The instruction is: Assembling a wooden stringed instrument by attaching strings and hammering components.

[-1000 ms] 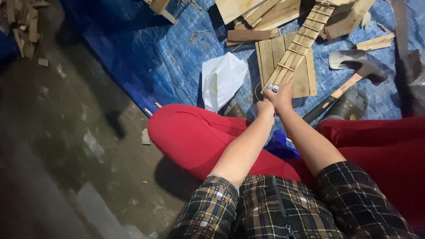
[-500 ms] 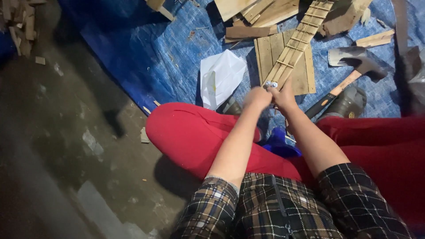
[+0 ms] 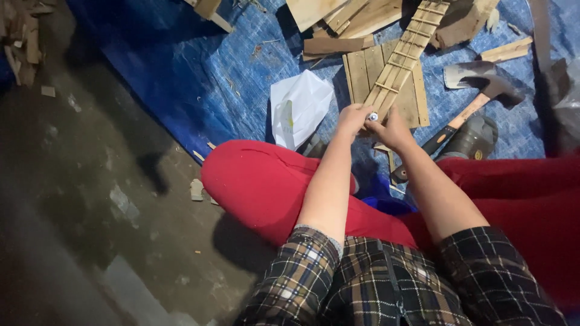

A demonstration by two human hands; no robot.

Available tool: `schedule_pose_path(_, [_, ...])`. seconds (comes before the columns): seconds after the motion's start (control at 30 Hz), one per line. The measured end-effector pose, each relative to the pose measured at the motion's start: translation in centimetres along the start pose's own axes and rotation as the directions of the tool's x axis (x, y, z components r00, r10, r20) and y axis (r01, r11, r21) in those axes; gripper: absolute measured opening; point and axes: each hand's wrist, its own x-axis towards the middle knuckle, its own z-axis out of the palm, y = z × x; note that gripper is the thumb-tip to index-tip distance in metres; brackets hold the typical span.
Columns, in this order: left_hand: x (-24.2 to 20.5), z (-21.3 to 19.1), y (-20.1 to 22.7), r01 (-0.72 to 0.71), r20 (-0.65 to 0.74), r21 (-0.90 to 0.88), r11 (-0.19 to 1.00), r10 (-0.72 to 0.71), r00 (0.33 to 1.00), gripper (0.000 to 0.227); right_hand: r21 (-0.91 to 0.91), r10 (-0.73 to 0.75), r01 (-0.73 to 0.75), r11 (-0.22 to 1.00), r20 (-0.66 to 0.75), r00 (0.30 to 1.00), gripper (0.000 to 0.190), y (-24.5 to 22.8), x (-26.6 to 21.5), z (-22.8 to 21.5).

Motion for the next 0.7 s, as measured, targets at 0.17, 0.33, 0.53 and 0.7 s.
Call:
schedule_pose_path(0.17, [2.4, 0.6, -1.8, -0.008, -0.075, -0.02, 1.0, 0.006, 0.997, 0.051, -0.294, 0.035, -0.009, 0.956, 0.083, 0.996, 0.048, 4.3, 2.5, -3.3])
schedule_pose_path(0.33, [2.4, 0.2, -1.3, 0.012, -0.048, 0.002, 1.0, -0.012, 0.999, 0.057, -0.31, 0.05, -0.041, 0.95, 0.022, 0.998, 0.029, 6.3, 5.4, -5.6])
schedule_pose_path(0.53, [0.0, -0.2, 0.8, 0.067, 0.011, -0.015, 0.998, -0.067, 0.998, 0.07, -0.694, -0.061, -0.058, 0.718, -0.145, 0.988, 0.021, 3.7, 8.8, -6.2])
schedule_pose_path(0.7, [-13.3, -4.4, 12.7, 0.239, 0.122, -0.207, 0.949, -0.217, 0.968, 0.1, -0.822, -0.288, 0.14, 0.552, -0.03, 0.957, 0.019, -3.7, 8.0, -3.3])
